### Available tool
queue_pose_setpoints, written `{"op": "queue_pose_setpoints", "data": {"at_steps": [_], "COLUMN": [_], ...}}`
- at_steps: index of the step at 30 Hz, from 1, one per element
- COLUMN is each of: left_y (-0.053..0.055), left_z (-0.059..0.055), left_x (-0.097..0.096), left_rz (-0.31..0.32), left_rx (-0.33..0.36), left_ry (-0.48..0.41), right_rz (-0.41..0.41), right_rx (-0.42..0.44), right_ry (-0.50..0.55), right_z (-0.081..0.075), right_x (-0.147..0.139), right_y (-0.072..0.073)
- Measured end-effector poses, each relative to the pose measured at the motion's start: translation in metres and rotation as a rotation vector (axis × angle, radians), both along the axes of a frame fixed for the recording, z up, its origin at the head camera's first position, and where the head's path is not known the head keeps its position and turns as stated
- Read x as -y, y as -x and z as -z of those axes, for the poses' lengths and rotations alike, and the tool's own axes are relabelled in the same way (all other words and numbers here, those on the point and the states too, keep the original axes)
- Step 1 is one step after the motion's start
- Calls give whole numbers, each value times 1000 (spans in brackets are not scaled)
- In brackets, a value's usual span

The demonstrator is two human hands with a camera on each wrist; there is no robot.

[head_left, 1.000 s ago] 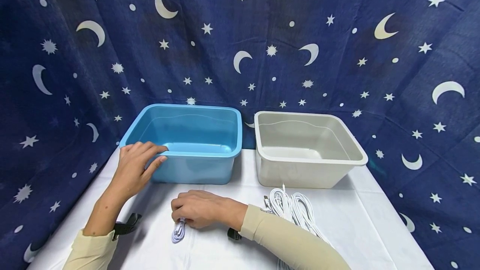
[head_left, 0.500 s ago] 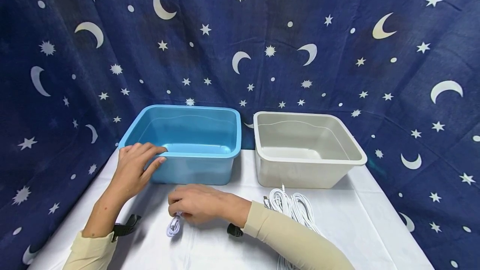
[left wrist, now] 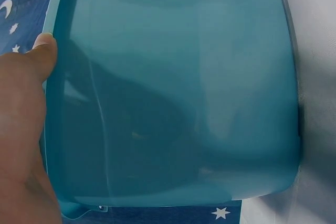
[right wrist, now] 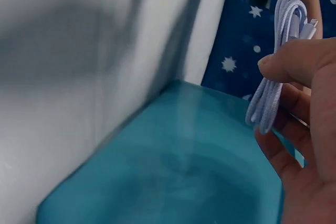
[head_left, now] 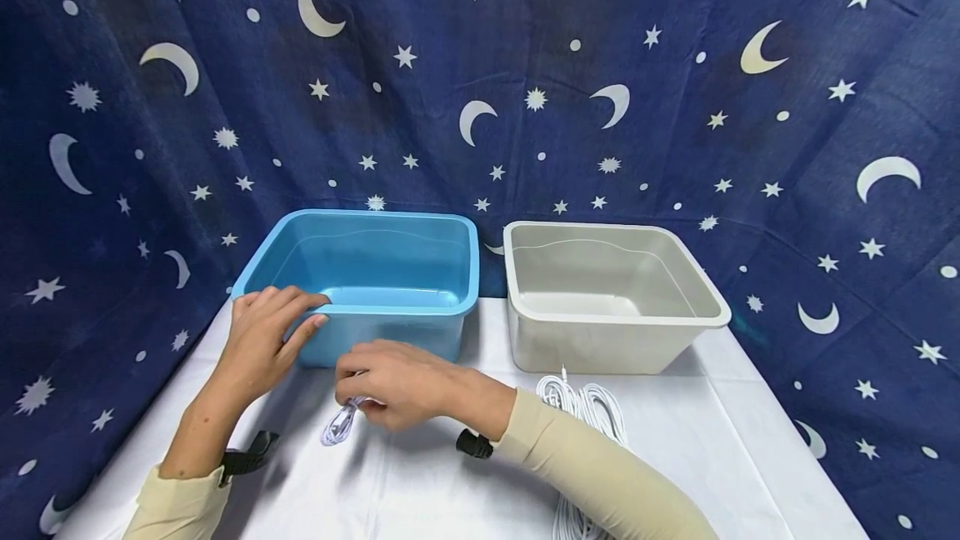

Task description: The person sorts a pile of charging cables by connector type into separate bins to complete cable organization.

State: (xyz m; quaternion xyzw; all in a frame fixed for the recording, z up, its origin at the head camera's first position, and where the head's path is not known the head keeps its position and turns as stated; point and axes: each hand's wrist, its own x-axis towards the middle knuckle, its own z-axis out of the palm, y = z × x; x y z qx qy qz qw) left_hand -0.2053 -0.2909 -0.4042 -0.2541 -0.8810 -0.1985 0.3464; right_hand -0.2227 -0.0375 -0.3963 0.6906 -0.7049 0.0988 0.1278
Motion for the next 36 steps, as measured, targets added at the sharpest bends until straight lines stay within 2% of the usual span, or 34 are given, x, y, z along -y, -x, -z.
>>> {"op": "queue_pose_setpoints", "data": {"at_steps": [11,19,26,36], "left_y": [0,0,1,0], "left_z": [1,1,2,1], "left_x": [2,3,2,0], "left_rz": [-7,-7,-11,-20], "left_rx": [6,3,7,17], "left_ry": [0,3,1,-3], "right_rz": [-23,-11,120,310], "right_rx": [-93,-105,-117,5], "right_ry": [208,343,458,563], "right_z": [-17,-28,-31,-34], "right_x": [-7,-13,-16,-27], "right_y": [10,17,22,38]}}
